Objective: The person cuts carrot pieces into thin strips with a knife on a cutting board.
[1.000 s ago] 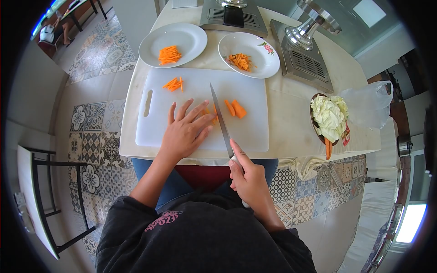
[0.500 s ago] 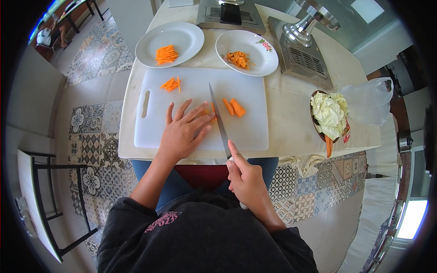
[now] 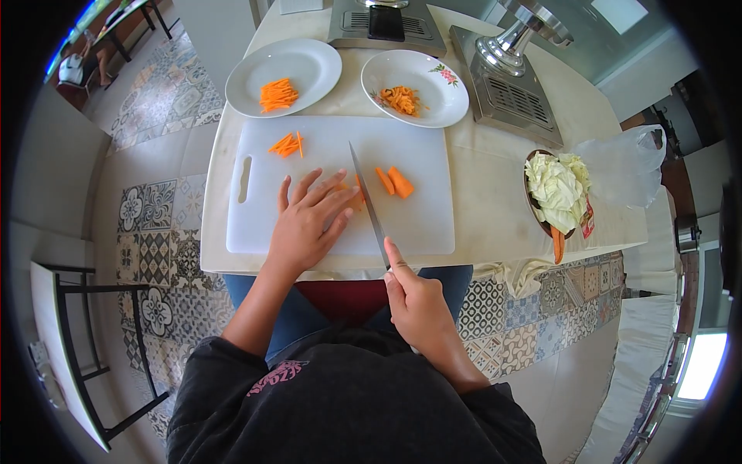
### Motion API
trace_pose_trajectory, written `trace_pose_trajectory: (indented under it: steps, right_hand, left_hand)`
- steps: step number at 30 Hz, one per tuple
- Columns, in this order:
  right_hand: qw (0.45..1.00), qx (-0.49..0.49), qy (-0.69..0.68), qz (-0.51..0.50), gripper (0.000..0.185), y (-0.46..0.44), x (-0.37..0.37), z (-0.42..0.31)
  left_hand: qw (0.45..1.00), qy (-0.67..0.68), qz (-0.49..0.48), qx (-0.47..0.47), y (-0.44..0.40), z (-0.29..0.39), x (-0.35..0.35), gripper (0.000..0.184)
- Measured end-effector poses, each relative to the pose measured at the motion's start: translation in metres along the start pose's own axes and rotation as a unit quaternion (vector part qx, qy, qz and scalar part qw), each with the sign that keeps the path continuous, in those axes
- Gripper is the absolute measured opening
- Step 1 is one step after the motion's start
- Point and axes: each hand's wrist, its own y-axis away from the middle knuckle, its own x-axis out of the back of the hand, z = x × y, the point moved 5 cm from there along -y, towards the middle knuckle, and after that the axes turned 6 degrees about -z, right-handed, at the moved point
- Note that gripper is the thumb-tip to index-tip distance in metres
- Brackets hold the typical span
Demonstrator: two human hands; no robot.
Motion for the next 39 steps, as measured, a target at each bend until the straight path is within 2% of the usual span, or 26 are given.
trace_pose_trajectory:
  steps: [2,5,8,11,20,29,32,39]
  right_hand:
    - [1.000,0.025,0.007,0.015,0.053,0.000,0.001,-0.001]
    - [1.000,0.002,0.028,-0.003,0.052,0.000,0.003,-0.006]
    - [0.999,0.015,0.028,0.003,0.052,0.000,0.005,-0.006]
    - [0.999,0.023,0.025,0.000,0.052,-0.001,0.008,-0.007]
    - [0.998,0.039,0.051,-0.025,0.055,-0.006,0.008,-0.002]
    - [0.992,0.053,0.104,0.039,0.056,-0.003,-0.012,0.012]
    - [0.989,0.058,0.118,0.062,0.055,0.000,-0.017,0.012]
    - [0.995,0.038,0.081,0.046,0.054,0.002,-0.009,0.005]
  left_hand:
    - [0.998,0.056,0.023,0.026,-0.002,-0.004,0.004,0.038]
    - [0.996,0.075,0.038,0.022,-0.010,-0.001,0.007,0.043]
    - [0.997,0.055,0.044,-0.013,-0.022,0.008,0.007,0.045]
    - [0.999,0.011,0.016,-0.030,-0.030,0.008,0.000,0.046]
    - [0.999,0.048,-0.008,0.002,-0.035,0.006,0.005,0.049]
    - [0.999,0.046,-0.002,-0.005,-0.037,0.000,0.003,0.047]
    - [0.995,0.102,0.016,-0.001,-0.031,-0.005,0.003,0.045]
    - [0.989,0.114,0.089,0.013,-0.005,-0.018,0.011,0.040]
